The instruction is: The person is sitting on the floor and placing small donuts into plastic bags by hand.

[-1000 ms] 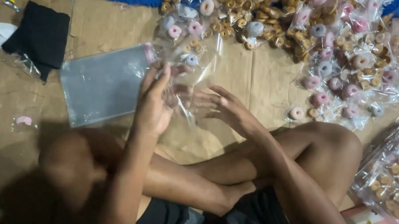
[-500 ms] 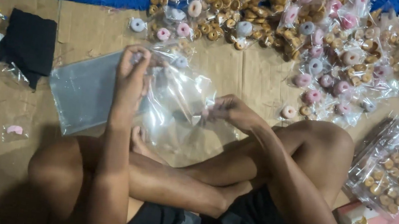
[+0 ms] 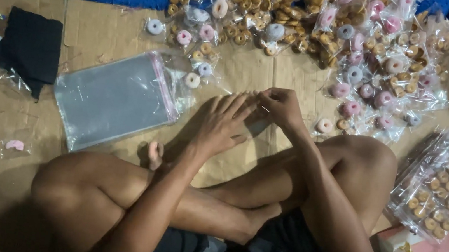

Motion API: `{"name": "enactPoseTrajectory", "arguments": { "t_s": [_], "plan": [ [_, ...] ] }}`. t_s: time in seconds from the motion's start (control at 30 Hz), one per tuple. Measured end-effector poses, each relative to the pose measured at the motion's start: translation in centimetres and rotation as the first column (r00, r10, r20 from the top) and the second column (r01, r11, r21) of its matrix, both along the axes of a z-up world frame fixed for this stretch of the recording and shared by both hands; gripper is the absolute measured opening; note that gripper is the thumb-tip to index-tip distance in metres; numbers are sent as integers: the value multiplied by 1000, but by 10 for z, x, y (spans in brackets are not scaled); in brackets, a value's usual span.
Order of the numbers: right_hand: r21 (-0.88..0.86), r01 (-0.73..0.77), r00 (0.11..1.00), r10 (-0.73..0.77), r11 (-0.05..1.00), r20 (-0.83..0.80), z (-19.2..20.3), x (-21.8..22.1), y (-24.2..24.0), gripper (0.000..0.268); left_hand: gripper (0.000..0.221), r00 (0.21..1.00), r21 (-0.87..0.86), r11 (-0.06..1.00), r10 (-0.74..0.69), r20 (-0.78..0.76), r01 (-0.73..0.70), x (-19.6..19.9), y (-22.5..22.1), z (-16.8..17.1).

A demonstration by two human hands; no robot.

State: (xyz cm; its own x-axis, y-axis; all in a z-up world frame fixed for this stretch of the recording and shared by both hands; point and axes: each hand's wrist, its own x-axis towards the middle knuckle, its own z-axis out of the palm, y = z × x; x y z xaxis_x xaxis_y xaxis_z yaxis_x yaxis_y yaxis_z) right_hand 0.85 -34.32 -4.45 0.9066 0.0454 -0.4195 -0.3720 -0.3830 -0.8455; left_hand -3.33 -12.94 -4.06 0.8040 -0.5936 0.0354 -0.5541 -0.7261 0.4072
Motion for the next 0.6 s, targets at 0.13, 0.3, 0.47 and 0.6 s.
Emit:
{"name": "enactPoseTrajectory", "arguments": {
  "t_s": [0.13,0.3,0.47,0.6],
  "plan": [
    [-40,-33,999,32,999,-7,36,-10,10,34,72,993,266,963,60,-106,-29,6,2,12],
    [-170,-104,995,105,980,-3,0,-12,-7,32,71,984,286,957,89,-157,-41,2,1,20],
    [-169,30,997,-42,985,-68,2,-4,-5,44,27,997,1,998,65,45,-65,0,0,16],
    [126,375,919,-351,919,-178,13,15,-7,57,24,953,-483,848,79,-291,-218,-12,10,84]
  ]
}}
